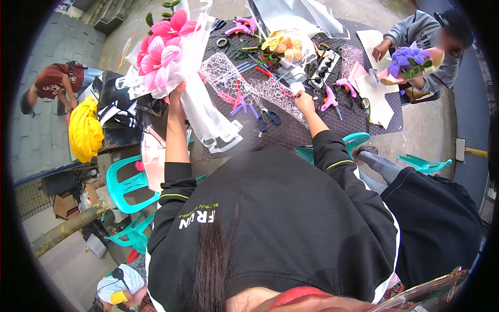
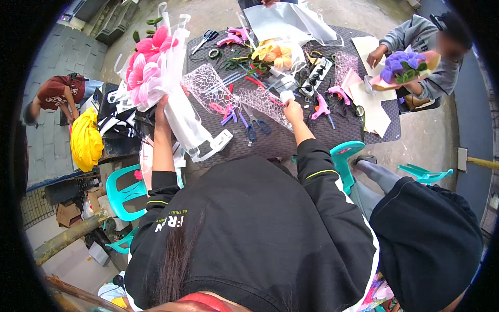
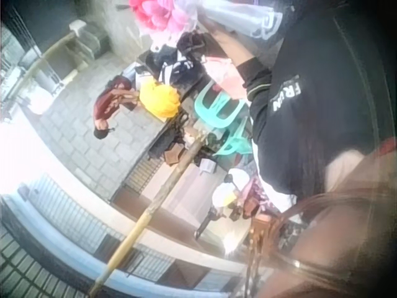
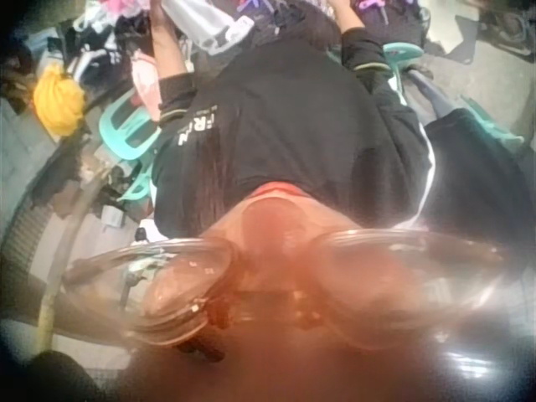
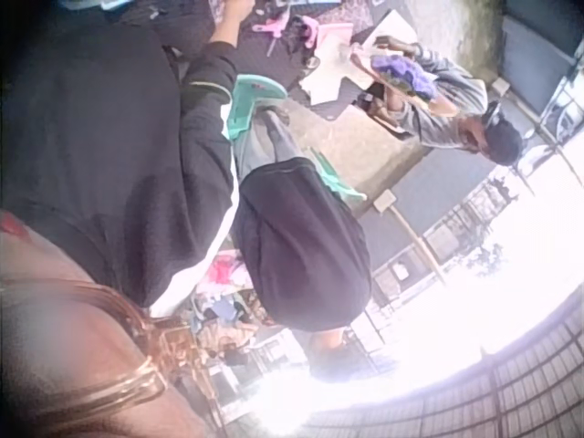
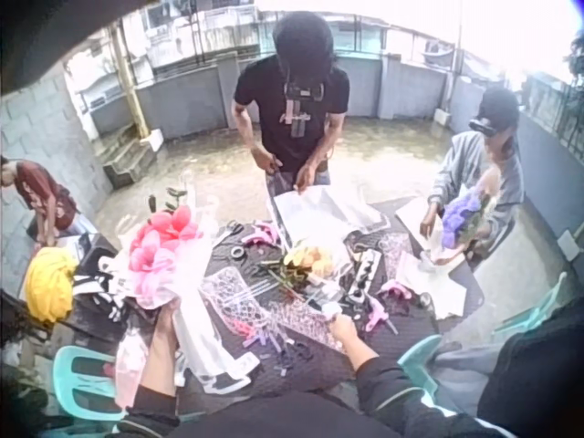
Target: The person arranges several pink fabric flowers into a bouquet, adds decorative mesh, wraps it with white paper, and secures it with a pink ribbon cut using scissors.
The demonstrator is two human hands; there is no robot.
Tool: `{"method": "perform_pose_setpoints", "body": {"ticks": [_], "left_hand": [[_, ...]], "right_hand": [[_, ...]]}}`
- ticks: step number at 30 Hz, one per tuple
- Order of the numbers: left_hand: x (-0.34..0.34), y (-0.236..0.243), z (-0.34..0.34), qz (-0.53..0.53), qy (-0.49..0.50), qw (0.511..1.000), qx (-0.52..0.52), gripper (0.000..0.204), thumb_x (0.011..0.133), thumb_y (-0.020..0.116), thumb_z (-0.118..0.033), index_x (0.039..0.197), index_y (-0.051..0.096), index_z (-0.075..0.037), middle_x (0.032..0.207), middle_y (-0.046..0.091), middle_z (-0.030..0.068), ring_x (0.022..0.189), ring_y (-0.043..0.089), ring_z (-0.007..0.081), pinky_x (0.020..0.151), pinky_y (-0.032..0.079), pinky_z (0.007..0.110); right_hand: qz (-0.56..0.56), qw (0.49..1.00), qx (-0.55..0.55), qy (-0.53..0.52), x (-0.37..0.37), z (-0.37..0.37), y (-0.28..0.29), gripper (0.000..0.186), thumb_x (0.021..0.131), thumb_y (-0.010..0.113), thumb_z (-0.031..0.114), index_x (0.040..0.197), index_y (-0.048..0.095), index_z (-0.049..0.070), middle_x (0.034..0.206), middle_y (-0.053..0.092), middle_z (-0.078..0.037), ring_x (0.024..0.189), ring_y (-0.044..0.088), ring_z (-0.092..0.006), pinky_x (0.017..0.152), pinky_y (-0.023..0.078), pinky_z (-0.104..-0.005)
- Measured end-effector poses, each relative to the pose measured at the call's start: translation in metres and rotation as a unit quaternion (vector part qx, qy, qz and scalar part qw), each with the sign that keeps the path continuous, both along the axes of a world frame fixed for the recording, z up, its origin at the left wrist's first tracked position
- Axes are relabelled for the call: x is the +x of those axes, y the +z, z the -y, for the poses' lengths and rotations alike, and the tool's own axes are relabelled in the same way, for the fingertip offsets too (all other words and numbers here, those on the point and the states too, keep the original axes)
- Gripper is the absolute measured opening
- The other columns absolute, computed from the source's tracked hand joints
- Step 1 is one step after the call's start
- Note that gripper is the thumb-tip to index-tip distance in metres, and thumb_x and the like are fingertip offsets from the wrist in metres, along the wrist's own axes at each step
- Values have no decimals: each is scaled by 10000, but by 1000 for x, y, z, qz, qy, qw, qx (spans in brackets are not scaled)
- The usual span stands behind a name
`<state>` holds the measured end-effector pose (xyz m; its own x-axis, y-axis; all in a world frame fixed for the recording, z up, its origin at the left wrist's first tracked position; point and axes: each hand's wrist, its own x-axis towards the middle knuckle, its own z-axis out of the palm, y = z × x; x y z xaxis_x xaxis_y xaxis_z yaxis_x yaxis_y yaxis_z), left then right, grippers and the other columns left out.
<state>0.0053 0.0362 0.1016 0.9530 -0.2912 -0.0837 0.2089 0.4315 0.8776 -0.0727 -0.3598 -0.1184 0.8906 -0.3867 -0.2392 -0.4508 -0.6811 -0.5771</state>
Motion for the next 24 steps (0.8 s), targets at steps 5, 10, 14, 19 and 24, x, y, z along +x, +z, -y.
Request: {"method": "perform_pose_setpoints", "body": {"ticks": [5,10,14,19,24], "left_hand": [[-10,-8,-7,-42,-24,998,29,597,745,635,-376,1156,509,38,985,618,137,839,619,213,742,510,331],[-15,-17,-22,-55,-38,997,33,610,750,634,-366,1177,495,47,1015,613,142,875,613,218,764,502,327],[-20,-18,-35,-93,-41,995,12,630,750,635,-365,1194,483,54,1066,602,149,934,600,219,805,484,320],[-31,-7,-46,-103,-41,993,46,650,750,640,-374,1208,477,57,1090,600,150,979,590,219,832,472,309],[-36,-12,-58,-101,-55,992,46,643,741,662,-366,1201,488,49,1083,605,149,962,596,216,826,475,307]], "right_hand": [[133,987,-57,-64,-7,-24,35,456,716,606,69,1143,448,78,1104,432,-178,963,543,-375,810,456,-440],[377,916,-31,133,-12,-78,90,267,679,561,10,946,542,15,905,531,-139,899,522,-328,794,440,-396],[267,812,-40,518,-18,-164,63,407,710,552,55,1116,566,77,1127,550,-107,1049,528,-274,862,459,-348],[248,728,-256,586,-27,-237,-7,391,877,443,190,1255,467,95,1290,474,-87,1230,433,-236,1049,294,-466],[159,772,-171,591,-27,-245,-17,292,812,510,211,1079,507,93,1073,529,-50,1057,523,-215,915,422,-414]]}}
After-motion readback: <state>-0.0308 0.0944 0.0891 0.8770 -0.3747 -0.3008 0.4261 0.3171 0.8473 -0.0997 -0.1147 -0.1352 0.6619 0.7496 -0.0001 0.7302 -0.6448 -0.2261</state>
